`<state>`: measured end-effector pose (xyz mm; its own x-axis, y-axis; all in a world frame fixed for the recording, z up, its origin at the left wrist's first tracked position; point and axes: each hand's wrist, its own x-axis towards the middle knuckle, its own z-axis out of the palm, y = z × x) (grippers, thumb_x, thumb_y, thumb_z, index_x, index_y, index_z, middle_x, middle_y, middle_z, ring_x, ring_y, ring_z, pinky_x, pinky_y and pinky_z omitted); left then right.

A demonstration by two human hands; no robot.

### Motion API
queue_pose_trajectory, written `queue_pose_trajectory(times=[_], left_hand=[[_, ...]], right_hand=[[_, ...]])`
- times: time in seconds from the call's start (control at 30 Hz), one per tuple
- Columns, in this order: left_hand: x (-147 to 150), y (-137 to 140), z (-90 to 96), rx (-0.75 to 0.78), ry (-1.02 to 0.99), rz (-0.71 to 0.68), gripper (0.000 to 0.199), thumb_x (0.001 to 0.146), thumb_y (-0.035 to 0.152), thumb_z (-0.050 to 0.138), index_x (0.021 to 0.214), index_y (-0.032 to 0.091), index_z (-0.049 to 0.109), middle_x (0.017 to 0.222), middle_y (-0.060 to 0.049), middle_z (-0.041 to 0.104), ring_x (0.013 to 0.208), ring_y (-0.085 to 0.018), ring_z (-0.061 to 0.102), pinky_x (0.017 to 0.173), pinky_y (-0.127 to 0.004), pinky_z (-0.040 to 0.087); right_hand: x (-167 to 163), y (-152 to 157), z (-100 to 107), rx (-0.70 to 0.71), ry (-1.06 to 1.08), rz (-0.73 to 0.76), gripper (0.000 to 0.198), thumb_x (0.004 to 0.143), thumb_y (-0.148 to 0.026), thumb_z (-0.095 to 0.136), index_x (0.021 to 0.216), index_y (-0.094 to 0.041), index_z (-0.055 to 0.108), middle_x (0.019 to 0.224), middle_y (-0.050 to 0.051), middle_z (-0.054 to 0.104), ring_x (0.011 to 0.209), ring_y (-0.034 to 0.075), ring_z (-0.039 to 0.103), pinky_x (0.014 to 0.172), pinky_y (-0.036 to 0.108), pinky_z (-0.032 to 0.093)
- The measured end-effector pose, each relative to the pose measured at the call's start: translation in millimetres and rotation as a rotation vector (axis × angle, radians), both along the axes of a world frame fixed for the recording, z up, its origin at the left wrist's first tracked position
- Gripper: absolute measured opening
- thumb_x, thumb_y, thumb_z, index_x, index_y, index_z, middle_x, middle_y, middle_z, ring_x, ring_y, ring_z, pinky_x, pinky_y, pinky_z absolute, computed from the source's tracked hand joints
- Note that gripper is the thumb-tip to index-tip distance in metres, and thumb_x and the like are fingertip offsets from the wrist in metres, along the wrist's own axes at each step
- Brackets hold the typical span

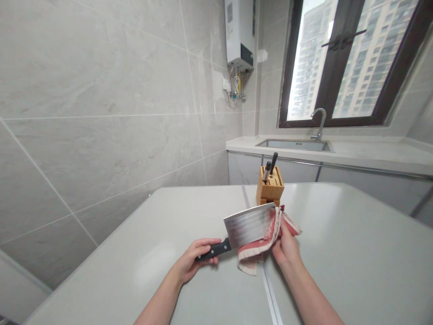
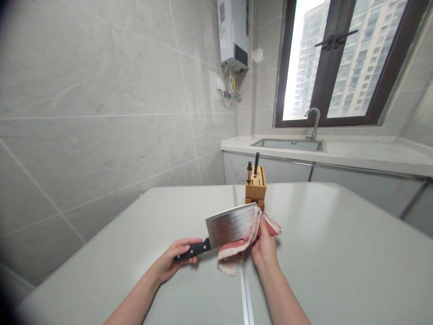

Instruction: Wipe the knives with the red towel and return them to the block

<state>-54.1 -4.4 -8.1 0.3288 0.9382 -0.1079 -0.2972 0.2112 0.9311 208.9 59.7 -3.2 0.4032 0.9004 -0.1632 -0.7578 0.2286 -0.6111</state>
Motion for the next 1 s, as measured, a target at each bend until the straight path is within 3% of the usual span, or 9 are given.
queue_pose_trajectory(times=[0.2,0.37,0.57,0.83,1.0], left_hand=[[-4,2,-3.0,0.024,0.107,-0.118,0.048,0.072,0.031,0.066,0.113,0.006,0.060,0.064,-0.010,0.065,0.051,-0.011,0.052,0.051,-0.021,0.034],[-5,4,-6.5,0.069,0.156,-0.153,0.056,0.068,0.037,0.070,0.115,0.008,0.059,0.061,-0.006,0.062,0.045,-0.008,0.045,0.049,-0.021,0.029],[-5,4,-5.7,0.084,0.189,-0.187,0.055,0.070,0.037,0.069,0.115,0.008,0.059,0.060,-0.007,0.063,0.046,-0.008,0.046,0.048,-0.020,0.028],[-4,4,-5.1,0.100,0.255,-0.203,0.053,0.070,0.037,0.069,0.114,0.009,0.060,0.058,-0.006,0.063,0.045,-0.008,0.047,0.046,-0.020,0.030],[-4,4,-2.8,0.108,0.273,-0.215,0.053,0.070,0.039,0.068,0.113,0.010,0.061,0.058,-0.006,0.063,0.046,-0.008,0.047,0.047,-0.021,0.031]], right_hand=[[-2,-5,4,0.046,-0.009,0.119,0.028,0.058,-0.029,0.076,0.082,-0.019,0.065,0.063,-0.004,0.070,0.055,0.012,0.063,0.061,0.022,0.056],[-2,-10,12,0.094,-0.011,0.156,0.031,0.060,-0.024,0.076,0.089,-0.019,0.065,0.079,-0.002,0.073,0.070,0.013,0.067,0.068,0.023,0.055],[7,-8,18,0.065,0.003,0.145,0.028,0.057,-0.024,0.077,0.082,-0.018,0.066,0.073,-0.003,0.072,0.064,0.011,0.066,0.063,0.020,0.055],[18,-5,16,0.111,-0.179,0.179,0.036,0.057,-0.023,0.078,0.089,-0.017,0.065,0.079,0.001,0.072,0.069,0.014,0.066,0.066,0.023,0.055],[24,-3,12,0.044,-0.303,0.196,0.038,0.055,-0.023,0.079,0.090,-0.016,0.065,0.080,0.003,0.073,0.069,0.016,0.067,0.066,0.024,0.054]])
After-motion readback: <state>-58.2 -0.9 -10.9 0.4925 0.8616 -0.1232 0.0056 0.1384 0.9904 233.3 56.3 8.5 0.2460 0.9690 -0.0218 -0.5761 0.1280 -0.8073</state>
